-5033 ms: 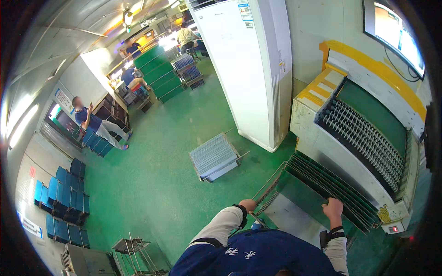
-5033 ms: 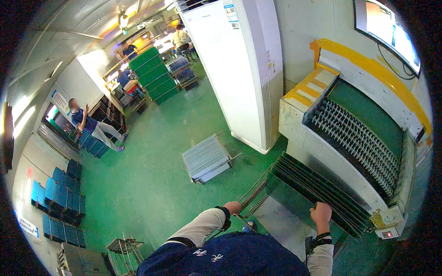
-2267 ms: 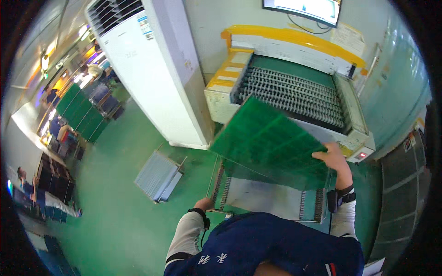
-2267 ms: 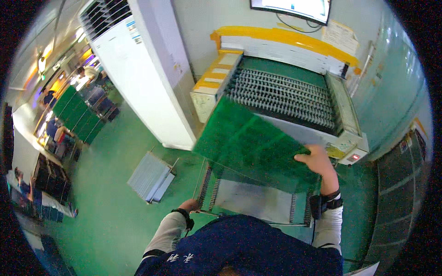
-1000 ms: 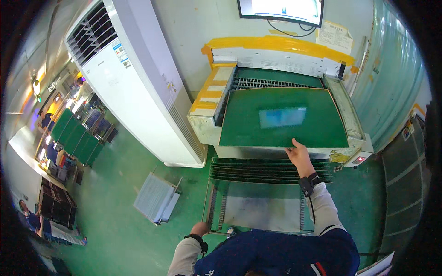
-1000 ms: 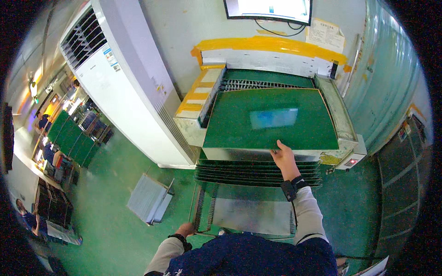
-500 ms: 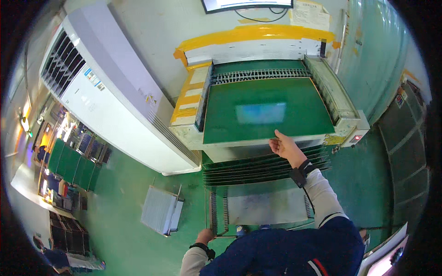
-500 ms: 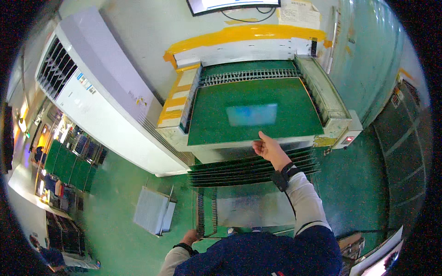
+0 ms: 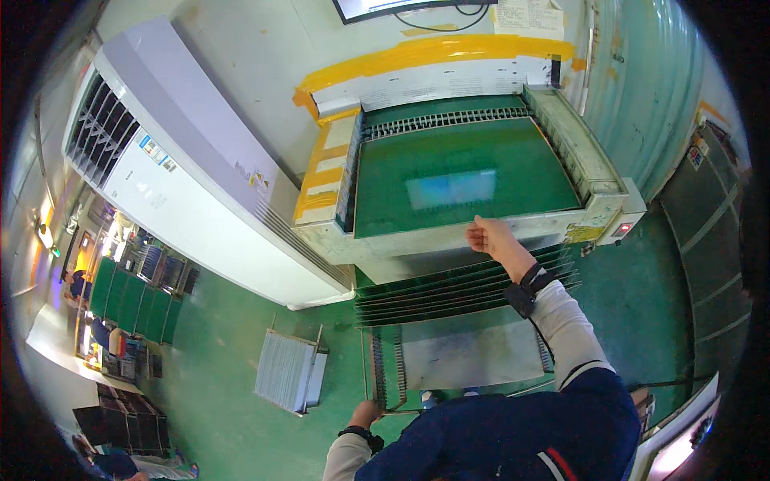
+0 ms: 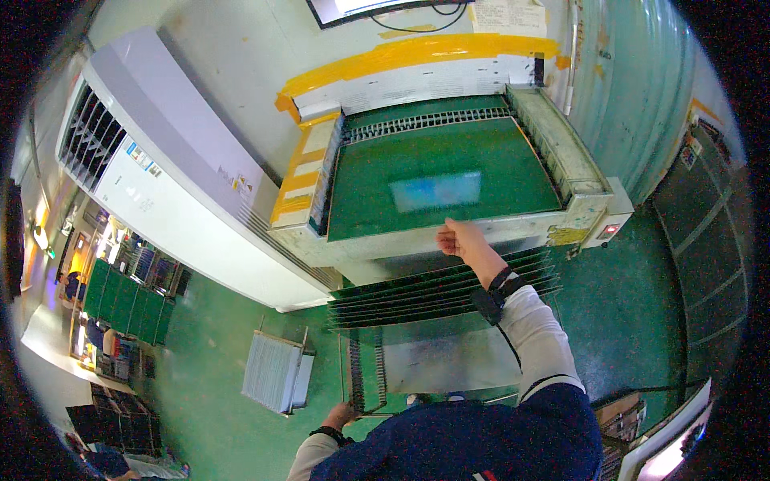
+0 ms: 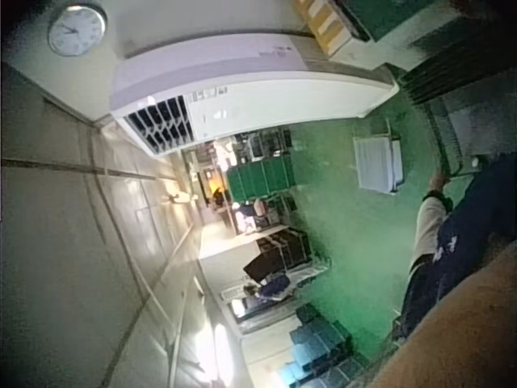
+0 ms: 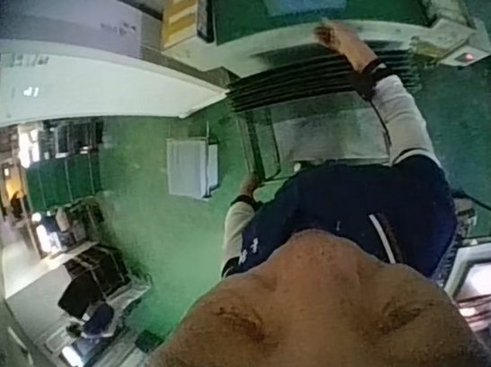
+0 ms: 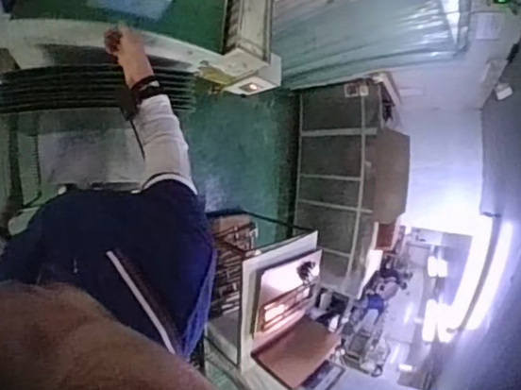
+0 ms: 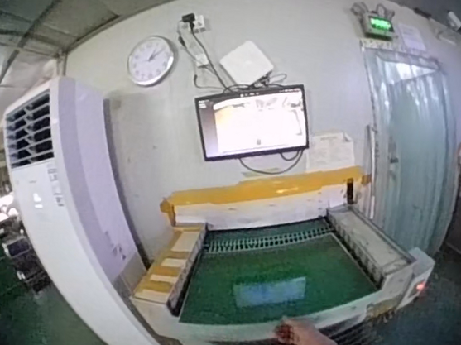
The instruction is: Placing printed circuit boards into a processing machine and organizing them in racks on a fabrication floor.
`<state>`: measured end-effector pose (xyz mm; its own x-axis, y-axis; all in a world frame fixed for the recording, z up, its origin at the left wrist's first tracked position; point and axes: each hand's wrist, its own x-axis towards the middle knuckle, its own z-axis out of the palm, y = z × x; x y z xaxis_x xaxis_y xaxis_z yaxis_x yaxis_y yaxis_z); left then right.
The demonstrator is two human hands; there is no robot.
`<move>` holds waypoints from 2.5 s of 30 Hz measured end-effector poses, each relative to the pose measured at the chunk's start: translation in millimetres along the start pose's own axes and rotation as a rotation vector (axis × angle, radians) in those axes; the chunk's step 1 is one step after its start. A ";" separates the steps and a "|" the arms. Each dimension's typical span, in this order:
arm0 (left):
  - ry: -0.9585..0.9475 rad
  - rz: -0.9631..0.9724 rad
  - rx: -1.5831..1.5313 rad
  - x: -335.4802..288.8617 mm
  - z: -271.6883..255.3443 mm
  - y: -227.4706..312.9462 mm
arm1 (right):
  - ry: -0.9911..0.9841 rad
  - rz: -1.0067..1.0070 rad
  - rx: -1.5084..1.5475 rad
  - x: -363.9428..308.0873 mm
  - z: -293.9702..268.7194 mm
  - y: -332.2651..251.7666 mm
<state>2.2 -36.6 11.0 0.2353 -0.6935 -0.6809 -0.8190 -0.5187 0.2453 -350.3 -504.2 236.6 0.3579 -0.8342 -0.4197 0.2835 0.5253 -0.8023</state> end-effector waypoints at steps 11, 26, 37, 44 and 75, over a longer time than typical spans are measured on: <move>-0.125 -0.070 0.069 2.1 -4.7 3.0 | 0.418 -0.977 -1.489 3.1 18.4 -31.6; -0.023 -0.071 -0.003 6.0 10.0 -7.0 | 0.387 -0.874 -1.614 44.4 19.9 -43.6; -0.099 -0.074 0.047 4.6 1.5 2.0 | 0.404 -0.842 -1.638 44.4 17.4 -47.1; -0.075 -0.097 -0.022 3.0 -2.7 9.4 | 0.407 -0.841 -1.635 52.7 8.8 -52.2; 0.009 -0.128 0.057 4.1 6.9 2.1 | 0.156 -1.048 -1.400 8.9 40.8 -29.3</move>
<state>-2.1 -37.1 4.0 0.3440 -0.6282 -0.6979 -0.8105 -0.5739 0.1171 -319.1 -520.2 273.7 0.4370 -0.7466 0.5017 -0.6225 -0.6536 -0.4305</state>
